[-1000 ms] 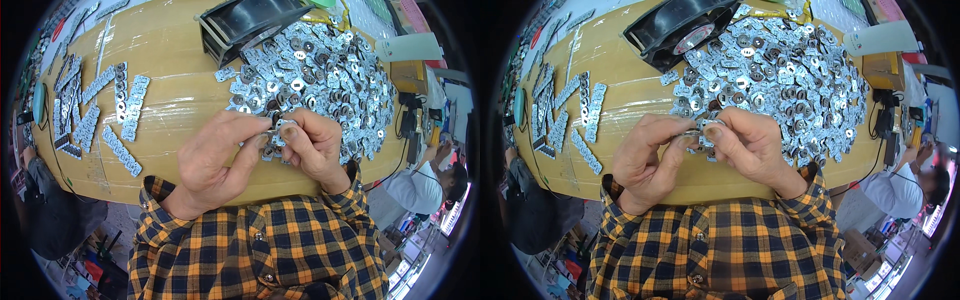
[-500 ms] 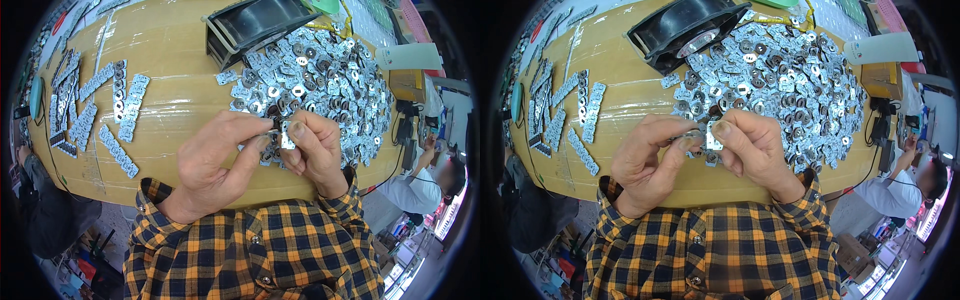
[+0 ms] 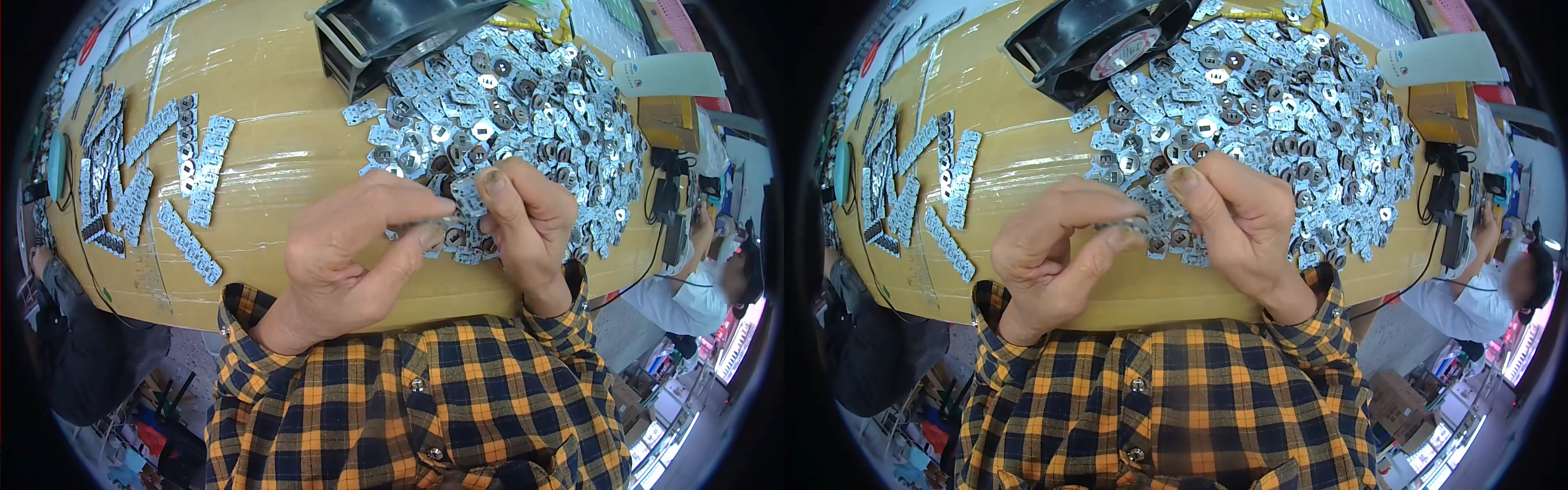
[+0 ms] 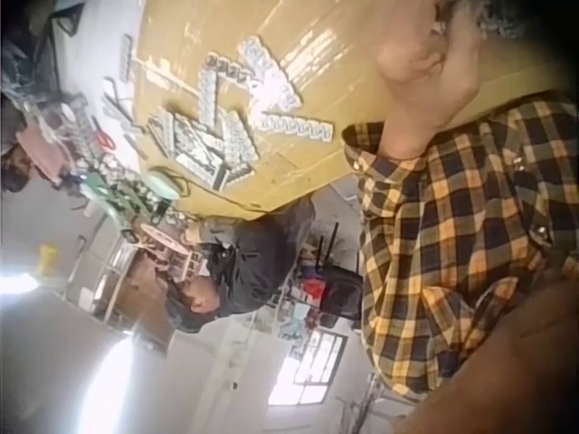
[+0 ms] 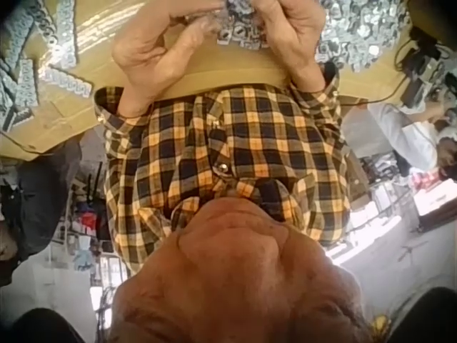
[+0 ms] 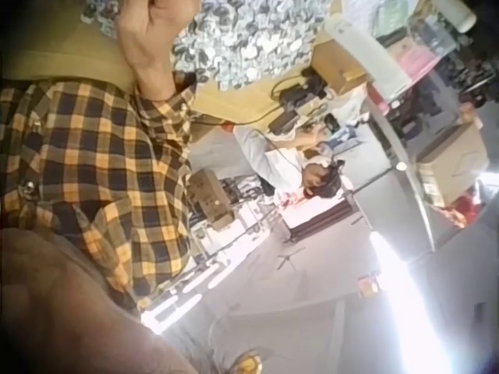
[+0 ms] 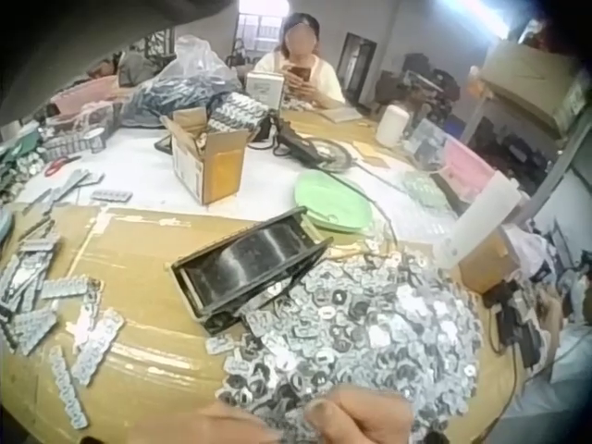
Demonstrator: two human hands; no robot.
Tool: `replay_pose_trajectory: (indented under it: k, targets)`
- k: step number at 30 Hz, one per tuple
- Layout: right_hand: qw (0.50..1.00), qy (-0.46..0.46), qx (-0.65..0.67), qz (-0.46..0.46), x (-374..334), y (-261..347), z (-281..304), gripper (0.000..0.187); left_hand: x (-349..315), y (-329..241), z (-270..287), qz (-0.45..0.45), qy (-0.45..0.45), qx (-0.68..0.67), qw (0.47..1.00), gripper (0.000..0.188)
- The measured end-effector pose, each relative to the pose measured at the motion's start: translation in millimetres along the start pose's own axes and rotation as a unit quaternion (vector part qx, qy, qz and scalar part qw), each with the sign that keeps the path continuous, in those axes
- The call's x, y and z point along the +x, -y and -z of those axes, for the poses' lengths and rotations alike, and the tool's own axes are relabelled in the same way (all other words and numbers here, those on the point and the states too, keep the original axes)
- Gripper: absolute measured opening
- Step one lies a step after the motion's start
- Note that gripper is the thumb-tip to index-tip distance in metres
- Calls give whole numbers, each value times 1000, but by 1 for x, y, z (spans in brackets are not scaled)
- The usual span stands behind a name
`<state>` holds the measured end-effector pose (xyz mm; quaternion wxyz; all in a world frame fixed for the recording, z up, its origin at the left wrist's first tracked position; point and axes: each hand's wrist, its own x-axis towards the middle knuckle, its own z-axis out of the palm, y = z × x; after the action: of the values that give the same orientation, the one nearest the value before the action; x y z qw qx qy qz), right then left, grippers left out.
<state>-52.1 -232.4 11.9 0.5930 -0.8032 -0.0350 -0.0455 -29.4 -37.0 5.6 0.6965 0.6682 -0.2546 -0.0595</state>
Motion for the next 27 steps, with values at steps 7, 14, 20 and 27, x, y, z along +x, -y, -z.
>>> replay_pose_trajectory:
  k: [7,14,20,27]
  targets:
    - [999,-3,-48,21,0,-1,3,29,5,8,-1,-90,36,111,989,20]
    - [997,60,47,-6,0,3,1,29,0,-3,-7,179,-54,-211,960,17]
    - [993,108,36,17,0,1,-4,30,-2,-6,0,224,-19,-211,951,19]
    - [956,134,198,-172,-1,12,-1,29,0,-2,3,220,4,-259,940,22]
